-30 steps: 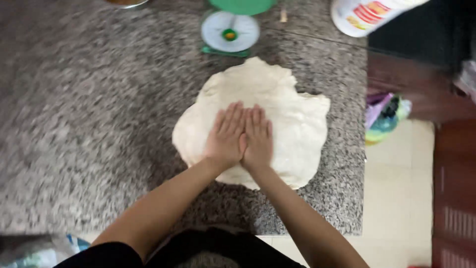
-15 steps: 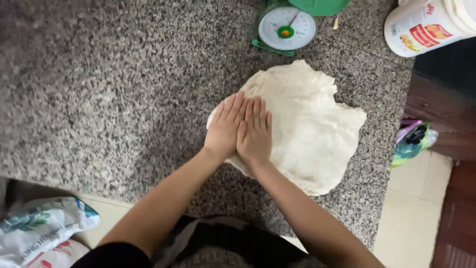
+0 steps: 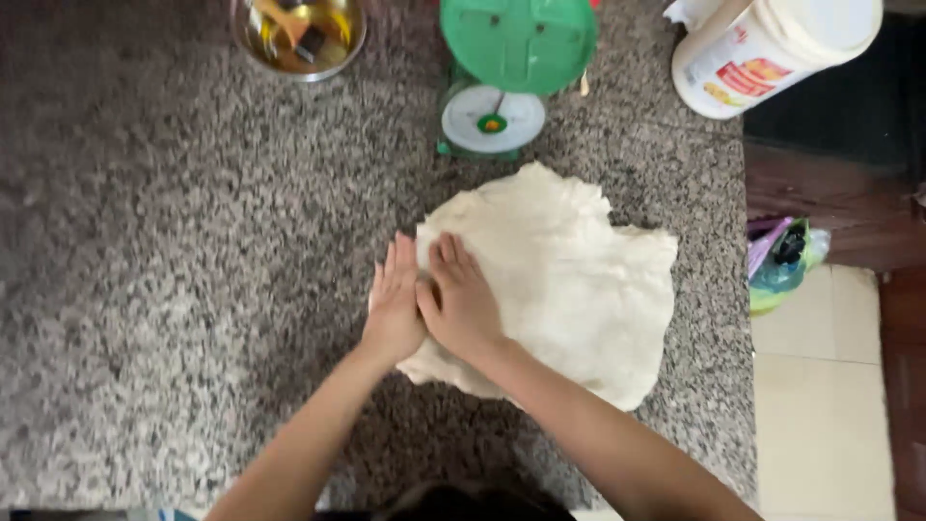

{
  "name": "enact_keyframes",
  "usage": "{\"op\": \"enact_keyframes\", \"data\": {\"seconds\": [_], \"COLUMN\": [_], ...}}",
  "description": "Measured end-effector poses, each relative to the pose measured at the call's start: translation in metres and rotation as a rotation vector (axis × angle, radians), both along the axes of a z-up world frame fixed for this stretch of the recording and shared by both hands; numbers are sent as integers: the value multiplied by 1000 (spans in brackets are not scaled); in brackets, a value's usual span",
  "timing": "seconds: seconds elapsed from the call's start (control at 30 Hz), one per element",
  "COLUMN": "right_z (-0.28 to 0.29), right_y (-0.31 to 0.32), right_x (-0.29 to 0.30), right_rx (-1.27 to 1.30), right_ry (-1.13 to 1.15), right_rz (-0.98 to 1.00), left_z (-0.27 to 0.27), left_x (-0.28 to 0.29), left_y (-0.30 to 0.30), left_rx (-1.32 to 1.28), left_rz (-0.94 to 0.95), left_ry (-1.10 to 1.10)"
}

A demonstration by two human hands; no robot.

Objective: Kneading and cutting bread dough into smaller portions on a granite countertop.

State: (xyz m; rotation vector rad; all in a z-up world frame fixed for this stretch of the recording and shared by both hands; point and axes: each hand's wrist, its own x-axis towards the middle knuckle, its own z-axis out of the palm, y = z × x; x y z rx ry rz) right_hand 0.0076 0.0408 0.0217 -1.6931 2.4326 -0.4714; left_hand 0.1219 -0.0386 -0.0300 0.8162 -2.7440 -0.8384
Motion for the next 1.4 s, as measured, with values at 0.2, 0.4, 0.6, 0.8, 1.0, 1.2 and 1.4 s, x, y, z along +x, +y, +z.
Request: {"op": "enact_keyframes", "data": {"seconds": [0.2,0.4,0.6,0.8,1.0,1.2,1.4], "right_z": [79,-21,-16,-28,21,-30,-43], "right_y": [-8,2,-33,-45,4,66,52], "right_x": [-45,-83,-89,-91,-99,-154,-188], "right_rx": [430,16,41,-82,-37,-85,4], "right_ry": [-449,-2,50,5,-571,-20,-40], "right_rz": [-321,59,130,160,-109,-335,-334], "left_z": [28,21,38,7,14,9,2], "left_x": [-58,-83,-87,-86,-110,-198,-220], "left_y": [16,3,-25,-44,-14,33,27], "left_rx": [69,-311,-151,-368,170,-594,-538], "left_rz": [62,-119,-95,-114,63,-360,-326], "left_ry": [38,-156,-268,-276,-70,-227,-237]}}
